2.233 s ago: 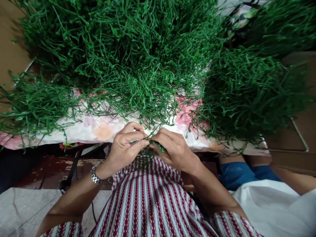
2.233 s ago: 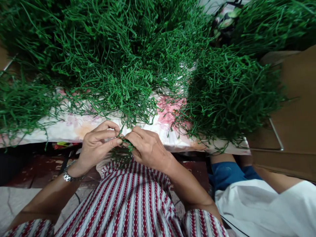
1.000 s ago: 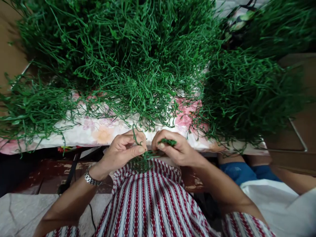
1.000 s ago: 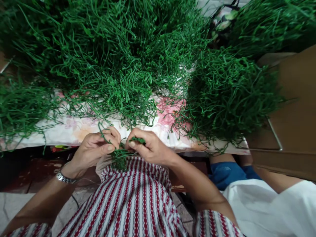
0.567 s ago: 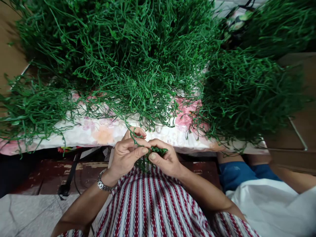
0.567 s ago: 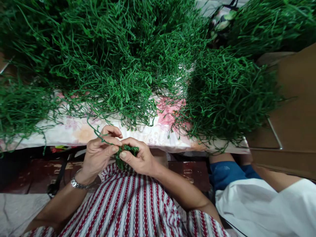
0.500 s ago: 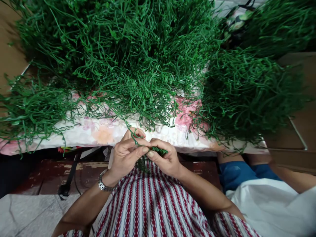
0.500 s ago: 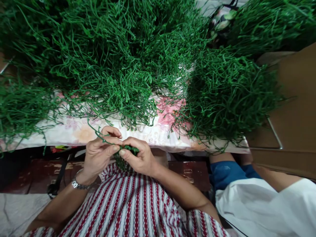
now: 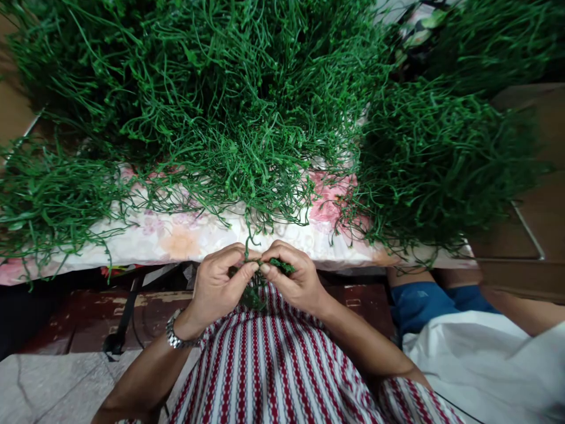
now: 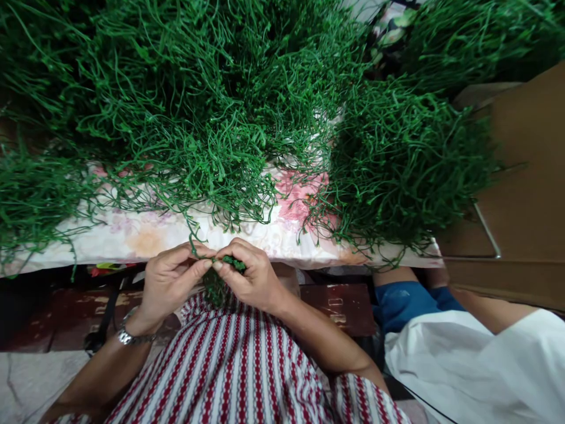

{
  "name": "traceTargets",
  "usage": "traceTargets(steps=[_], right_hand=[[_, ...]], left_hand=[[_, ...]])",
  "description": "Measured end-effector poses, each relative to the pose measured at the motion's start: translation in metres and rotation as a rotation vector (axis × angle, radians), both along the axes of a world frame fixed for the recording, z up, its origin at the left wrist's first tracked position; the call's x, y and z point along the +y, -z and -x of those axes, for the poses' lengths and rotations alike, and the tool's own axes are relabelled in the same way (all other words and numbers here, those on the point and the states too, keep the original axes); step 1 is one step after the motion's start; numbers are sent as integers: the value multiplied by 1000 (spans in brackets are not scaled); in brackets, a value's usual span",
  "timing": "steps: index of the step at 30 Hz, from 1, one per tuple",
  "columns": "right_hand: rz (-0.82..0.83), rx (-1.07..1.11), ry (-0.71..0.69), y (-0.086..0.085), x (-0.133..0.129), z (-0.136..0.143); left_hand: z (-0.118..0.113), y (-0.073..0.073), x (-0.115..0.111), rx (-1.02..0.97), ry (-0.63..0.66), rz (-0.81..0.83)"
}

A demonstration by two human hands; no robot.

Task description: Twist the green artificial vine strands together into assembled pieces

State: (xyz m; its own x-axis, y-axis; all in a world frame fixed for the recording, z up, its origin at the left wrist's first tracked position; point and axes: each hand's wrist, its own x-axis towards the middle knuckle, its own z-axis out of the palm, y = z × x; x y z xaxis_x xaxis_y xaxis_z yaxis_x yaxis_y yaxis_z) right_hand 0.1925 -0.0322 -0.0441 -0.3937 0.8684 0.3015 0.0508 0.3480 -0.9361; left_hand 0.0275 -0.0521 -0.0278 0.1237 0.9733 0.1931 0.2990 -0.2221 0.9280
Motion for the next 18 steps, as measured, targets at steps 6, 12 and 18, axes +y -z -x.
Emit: traceTargets(steps=[6,12,18], right_hand=[[118,63,-143,6,4,-7],[43,44,-126,5,6,-8],[-60,-17,-72,3,4,-7]], left_hand=[[-2,2,-2,-35,49,138],[4,-3,4,-11,130,286],[10,-1,7,-36,168,372]])
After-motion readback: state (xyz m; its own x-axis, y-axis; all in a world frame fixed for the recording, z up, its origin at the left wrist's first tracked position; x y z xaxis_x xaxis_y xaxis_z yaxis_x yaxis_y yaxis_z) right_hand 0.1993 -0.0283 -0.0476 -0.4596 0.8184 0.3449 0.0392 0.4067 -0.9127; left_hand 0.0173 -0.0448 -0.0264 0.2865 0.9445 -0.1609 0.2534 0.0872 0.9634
